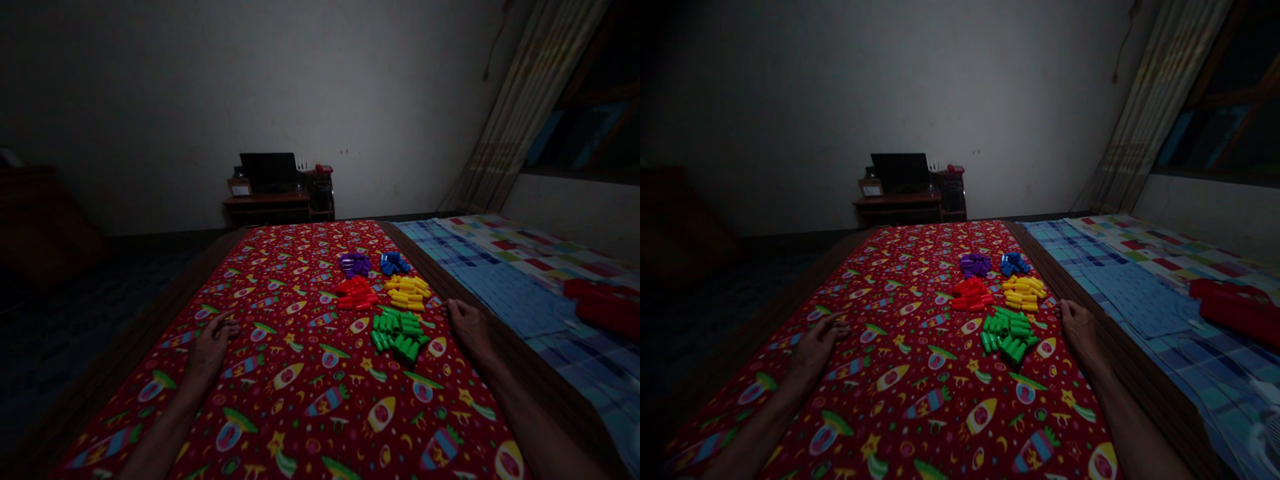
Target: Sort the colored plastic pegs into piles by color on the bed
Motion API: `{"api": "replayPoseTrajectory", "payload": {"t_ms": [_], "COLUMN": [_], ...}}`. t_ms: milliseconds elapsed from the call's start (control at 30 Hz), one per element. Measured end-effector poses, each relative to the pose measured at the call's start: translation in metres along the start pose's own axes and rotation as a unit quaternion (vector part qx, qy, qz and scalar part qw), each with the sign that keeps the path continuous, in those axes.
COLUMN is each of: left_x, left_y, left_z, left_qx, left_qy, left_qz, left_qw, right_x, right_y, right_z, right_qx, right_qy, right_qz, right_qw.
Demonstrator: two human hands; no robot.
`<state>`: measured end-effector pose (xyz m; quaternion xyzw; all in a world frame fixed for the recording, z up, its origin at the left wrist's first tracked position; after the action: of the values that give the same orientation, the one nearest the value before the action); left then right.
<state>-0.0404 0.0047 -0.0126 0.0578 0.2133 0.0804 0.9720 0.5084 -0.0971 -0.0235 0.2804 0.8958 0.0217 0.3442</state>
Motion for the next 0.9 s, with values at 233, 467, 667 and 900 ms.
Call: {"api": "replayPoseTrajectory", "payload": {"t_ms": [233,467,667,900], "left_x": [0.0003,-0.0005,-0.0009,0.0008], "left_y": [0.002,0.0038,-0.0002,-0.0014], "left_z": [-0.0001,-0.0037,0.0036,0.0044], "left_qx": [-0.001,0.0,-0.011,-0.002], "left_qy": [0.001,0.004,0.013,0.015], "left_qz": [-0.003,-0.003,-0.012,-0.005], "left_qw": [1.0,1.0,1.0,1.0], "right_x": [0.0013,0.0015,0.0014,0.0005], "right_y": [0.0022,0.0024,0.0027,0.0001], "right_z": [0.0046,0.0037,0.0065,0.0025], "right_qx": [-0.004,0.002,-0.001,-0.007], "right_qy": [-0.01,0.003,-0.024,-0.037], "right_qz": [0.004,0.001,-0.001,-0.001], "right_qw": [1.0,1.0,1.0,0.999]}}
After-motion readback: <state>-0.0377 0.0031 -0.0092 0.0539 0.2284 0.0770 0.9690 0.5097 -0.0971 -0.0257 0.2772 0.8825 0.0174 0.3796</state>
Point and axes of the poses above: each hand's wrist, its own y-axis towards the middle knuckle, its own x-axis out of the palm, z = x × y, the point moved 1 cm from there along y, towards the middle knuckle, and after that the axes turned 8 degrees about -z, right-handed, at the moved point
